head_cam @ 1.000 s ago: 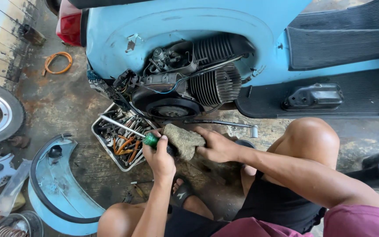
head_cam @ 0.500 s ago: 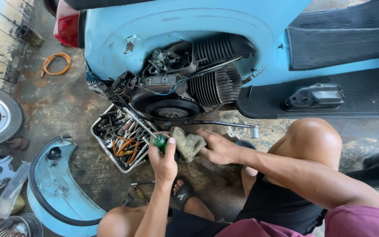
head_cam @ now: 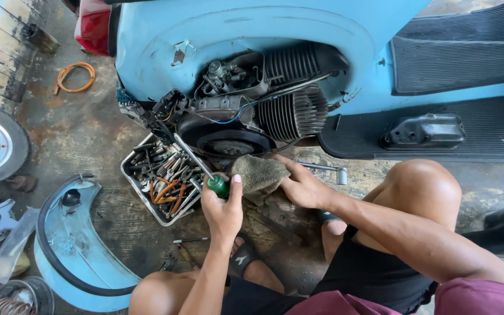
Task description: The person sits on the floor beside a blue scooter and uses a screwdriver to unscrew and adjust components on the engine, wiping parts with a rag. They then hold a black plastic engine cover and wipe it thoroughly on both sides with the rag.
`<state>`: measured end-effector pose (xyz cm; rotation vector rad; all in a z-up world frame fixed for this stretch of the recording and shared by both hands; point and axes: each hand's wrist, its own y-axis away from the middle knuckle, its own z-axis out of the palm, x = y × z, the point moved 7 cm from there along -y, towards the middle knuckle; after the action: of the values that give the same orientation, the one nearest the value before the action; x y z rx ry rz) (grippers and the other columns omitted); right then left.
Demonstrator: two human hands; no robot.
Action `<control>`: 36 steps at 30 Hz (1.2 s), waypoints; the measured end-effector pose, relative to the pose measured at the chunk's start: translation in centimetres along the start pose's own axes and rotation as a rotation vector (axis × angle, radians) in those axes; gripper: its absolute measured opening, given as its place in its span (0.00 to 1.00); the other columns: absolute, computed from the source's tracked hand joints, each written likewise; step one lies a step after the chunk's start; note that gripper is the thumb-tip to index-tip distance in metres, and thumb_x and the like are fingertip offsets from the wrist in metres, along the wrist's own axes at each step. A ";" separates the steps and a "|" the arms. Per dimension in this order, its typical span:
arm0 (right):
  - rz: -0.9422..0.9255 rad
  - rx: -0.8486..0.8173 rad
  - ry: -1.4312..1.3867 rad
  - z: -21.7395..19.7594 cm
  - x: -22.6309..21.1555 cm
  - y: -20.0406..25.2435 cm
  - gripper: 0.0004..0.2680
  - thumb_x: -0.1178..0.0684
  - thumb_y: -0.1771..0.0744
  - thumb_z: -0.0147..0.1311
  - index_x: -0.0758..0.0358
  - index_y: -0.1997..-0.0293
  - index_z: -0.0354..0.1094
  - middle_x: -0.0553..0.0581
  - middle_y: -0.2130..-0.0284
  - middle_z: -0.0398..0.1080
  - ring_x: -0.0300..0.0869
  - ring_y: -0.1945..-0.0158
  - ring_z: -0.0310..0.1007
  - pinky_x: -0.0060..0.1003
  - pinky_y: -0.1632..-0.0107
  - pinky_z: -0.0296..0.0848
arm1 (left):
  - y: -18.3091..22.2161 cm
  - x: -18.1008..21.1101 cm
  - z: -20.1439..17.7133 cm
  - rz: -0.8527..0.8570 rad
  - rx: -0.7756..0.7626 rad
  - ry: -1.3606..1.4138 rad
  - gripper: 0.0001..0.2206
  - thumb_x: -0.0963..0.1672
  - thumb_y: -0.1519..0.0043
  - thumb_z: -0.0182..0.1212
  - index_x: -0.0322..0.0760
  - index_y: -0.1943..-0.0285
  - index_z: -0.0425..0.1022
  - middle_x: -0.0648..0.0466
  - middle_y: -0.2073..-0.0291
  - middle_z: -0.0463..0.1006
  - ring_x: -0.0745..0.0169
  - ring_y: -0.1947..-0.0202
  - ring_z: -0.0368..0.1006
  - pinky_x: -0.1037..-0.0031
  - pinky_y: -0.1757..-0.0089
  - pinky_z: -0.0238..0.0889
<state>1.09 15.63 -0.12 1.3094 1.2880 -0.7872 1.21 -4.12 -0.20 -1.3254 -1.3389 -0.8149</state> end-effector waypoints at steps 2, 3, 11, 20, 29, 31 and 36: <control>0.036 -0.027 0.038 0.2 -0.3 0.1 0.18 0.45 0.35 0.50 0.53 0.38 0.66 0.71 0.48 0.74 0.62 0.38 0.69 0.59 0.33 0.64 | 0.4 -0.6 0.2 0.019 0.016 0.109 0.08 0.45 0.36 0.62 0.40 0.62 0.67 0.52 0.74 0.75 0.65 0.73 0.74 0.69 0.64 0.68; 0.075 -0.053 0.074 0.4 -0.3 0.2 0.19 0.44 0.35 0.51 0.51 0.36 0.65 0.71 0.47 0.73 0.63 0.37 0.68 0.59 0.32 0.63 | 0.6 -0.8 0.3 0.036 0.029 0.215 0.08 0.44 0.35 0.62 0.41 0.62 0.66 0.54 0.73 0.74 0.69 0.72 0.70 0.69 0.63 0.66; -0.149 -0.256 0.356 3.5 1.2 0.0 0.20 0.49 0.37 0.59 0.65 0.41 0.62 0.82 0.53 0.70 0.74 0.46 0.70 0.68 0.44 0.70 | 0.8 1.4 -0.3 0.144 0.088 0.548 0.12 0.42 0.36 0.62 0.44 0.62 0.58 0.57 0.66 0.65 0.71 0.66 0.61 0.71 0.58 0.56; -0.176 -0.250 0.374 3.3 2.2 -0.9 0.28 0.58 0.39 0.53 0.57 0.29 0.51 0.76 0.44 0.66 0.76 0.42 0.67 0.74 0.40 0.65 | 0.4 0.8 -1.5 0.104 0.120 0.569 0.12 0.42 0.37 0.63 0.42 0.62 0.59 0.55 0.66 0.66 0.71 0.66 0.61 0.71 0.59 0.54; -0.320 -0.147 0.415 2.6 1.3 -1.2 0.32 0.54 0.43 0.51 0.50 0.27 0.53 0.66 0.45 0.59 0.70 0.42 0.64 0.66 0.42 0.69 | 0.4 0.8 -2.1 0.001 0.096 0.365 0.11 0.43 0.35 0.63 0.41 0.63 0.63 0.57 0.70 0.68 0.72 0.69 0.60 0.70 0.62 0.57; -0.366 -0.126 0.398 2.5 1.0 -1.1 0.32 0.53 0.43 0.53 0.51 0.28 0.55 0.66 0.43 0.60 0.69 0.42 0.65 0.65 0.41 0.68 | 0.3 0.5 -2.1 -0.021 0.105 0.367 0.10 0.43 0.35 0.63 0.41 0.63 0.63 0.57 0.70 0.68 0.72 0.69 0.60 0.71 0.62 0.57; -0.663 0.029 0.415 1.9 2.5 -1.5 0.19 0.51 0.41 0.52 0.66 0.46 0.68 0.68 0.50 0.60 0.64 0.47 0.63 0.56 0.42 0.67 | 0.2 -0.5 -2.0 -0.129 0.137 0.365 0.10 0.44 0.34 0.64 0.39 0.62 0.65 0.55 0.71 0.68 0.69 0.69 0.63 0.67 0.62 0.59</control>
<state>0.60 14.17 -3.20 1.0987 2.1066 -1.0146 1.76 -6.14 -0.26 -0.9368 -1.1725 -0.9820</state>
